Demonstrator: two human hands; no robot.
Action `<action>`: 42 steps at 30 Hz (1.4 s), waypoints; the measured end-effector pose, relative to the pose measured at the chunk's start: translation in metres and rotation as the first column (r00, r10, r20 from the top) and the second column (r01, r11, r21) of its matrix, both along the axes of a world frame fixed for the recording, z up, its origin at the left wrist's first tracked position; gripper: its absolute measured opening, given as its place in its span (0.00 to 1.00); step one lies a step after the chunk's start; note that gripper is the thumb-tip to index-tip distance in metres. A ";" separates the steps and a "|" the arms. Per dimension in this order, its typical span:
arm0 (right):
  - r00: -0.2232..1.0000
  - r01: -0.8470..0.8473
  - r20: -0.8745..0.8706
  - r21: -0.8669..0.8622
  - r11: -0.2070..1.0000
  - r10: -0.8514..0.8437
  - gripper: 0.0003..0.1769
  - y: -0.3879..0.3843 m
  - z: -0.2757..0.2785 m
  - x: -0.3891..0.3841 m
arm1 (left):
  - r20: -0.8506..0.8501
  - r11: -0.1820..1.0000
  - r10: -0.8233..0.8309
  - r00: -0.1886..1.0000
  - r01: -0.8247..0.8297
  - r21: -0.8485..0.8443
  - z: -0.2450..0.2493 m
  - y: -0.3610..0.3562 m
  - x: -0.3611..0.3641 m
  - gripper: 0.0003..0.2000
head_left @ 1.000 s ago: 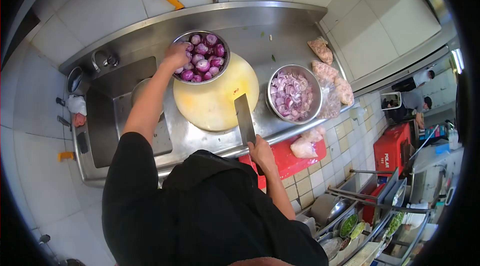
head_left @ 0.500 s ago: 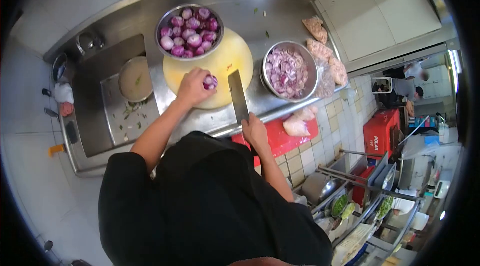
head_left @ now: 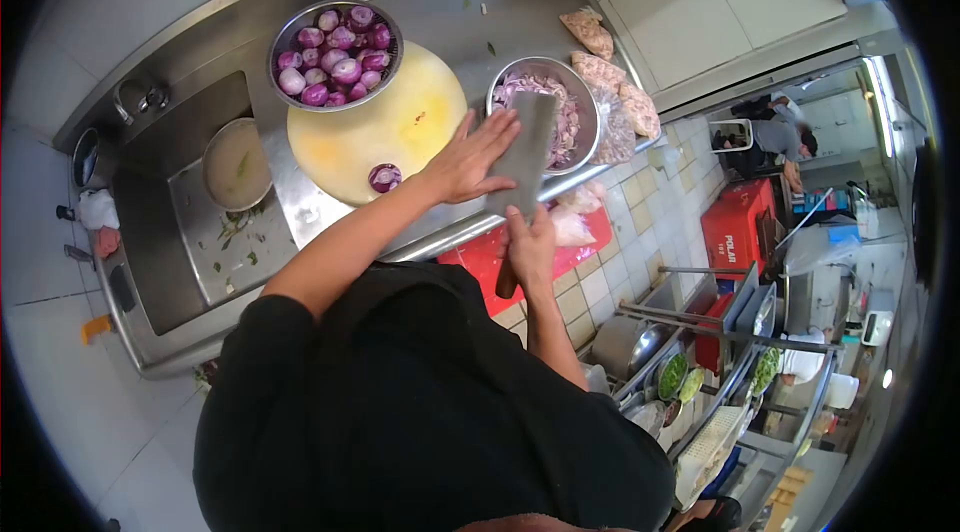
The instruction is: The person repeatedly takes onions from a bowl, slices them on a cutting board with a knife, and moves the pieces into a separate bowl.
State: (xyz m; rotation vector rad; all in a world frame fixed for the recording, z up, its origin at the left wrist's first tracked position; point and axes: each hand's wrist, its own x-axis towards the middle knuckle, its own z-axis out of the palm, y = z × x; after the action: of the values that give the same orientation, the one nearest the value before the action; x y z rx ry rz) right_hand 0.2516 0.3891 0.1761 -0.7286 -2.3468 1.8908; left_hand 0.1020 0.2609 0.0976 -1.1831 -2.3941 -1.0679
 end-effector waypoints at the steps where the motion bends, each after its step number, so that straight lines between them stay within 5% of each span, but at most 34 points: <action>1: 0.995 0.087 -0.045 -0.031 0.996 -0.089 0.10 0.005 0.003 0.001 | -0.008 1.000 -0.001 1.000 0.001 -0.031 -0.012 0.017 -0.013 0.43; 5: 0.999 0.037 0.021 0.209 0.977 -0.043 0.12 0.029 0.004 0.006 | 0.280 0.979 0.121 0.952 -0.067 -0.194 0.001 -0.017 -0.042 0.30; 7: 0.982 -0.113 0.180 0.273 0.955 0.064 0.14 0.023 0.013 0.008 | 0.345 0.981 0.086 0.935 -0.141 0.136 -0.032 -0.073 -0.047 0.19; 8: 0.967 -0.247 0.174 0.445 0.861 0.187 0.18 0.029 -0.015 0.012 | 0.411 0.960 0.180 0.893 -0.252 0.126 -0.032 -0.101 -0.037 0.15; 11: 0.885 -0.459 0.244 0.593 0.661 0.396 0.18 -0.009 -0.014 0.009 | 0.459 0.905 0.358 0.813 -0.423 0.045 -0.051 -0.164 0.000 0.10; 17: 0.793 -0.578 0.295 0.639 0.507 0.533 0.15 -0.055 -0.020 -0.005 | 0.414 0.938 0.218 0.884 -0.307 0.162 -0.053 -0.166 0.055 0.13; 27: 0.737 -0.629 0.396 0.699 0.341 0.547 0.13 -0.073 -0.036 -0.010 | 0.366 0.950 0.285 0.886 -0.311 0.014 -0.055 -0.157 0.053 0.18; 34: 0.736 -0.661 0.410 0.607 0.440 0.539 0.17 -0.080 -0.078 -0.052 | 0.406 0.921 0.252 0.878 -0.346 0.178 -0.072 -0.145 0.056 0.21; 38: 0.744 -0.664 0.451 0.577 0.476 0.493 0.19 -0.064 -0.063 -0.057 | 0.280 0.928 0.373 0.885 -0.351 -0.125 -0.065 -0.153 0.043 0.28; 41: 0.729 -0.680 0.480 0.586 0.440 0.488 0.19 -0.066 -0.051 -0.052 | 0.371 0.953 0.302 0.878 -0.291 -0.088 -0.059 -0.167 0.038 0.24; 42: 0.725 -0.683 0.478 0.592 0.427 0.497 0.19 -0.065 -0.049 -0.051 | 0.298 0.932 0.320 0.899 -0.355 0.070 -0.056 -0.166 0.042 0.21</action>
State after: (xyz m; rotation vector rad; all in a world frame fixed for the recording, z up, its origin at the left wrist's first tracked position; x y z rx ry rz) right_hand 0.2003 0.3237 0.1267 0.0277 -3.4618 0.6664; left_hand 0.1437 0.0952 0.0420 -0.5703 -2.5699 -1.3108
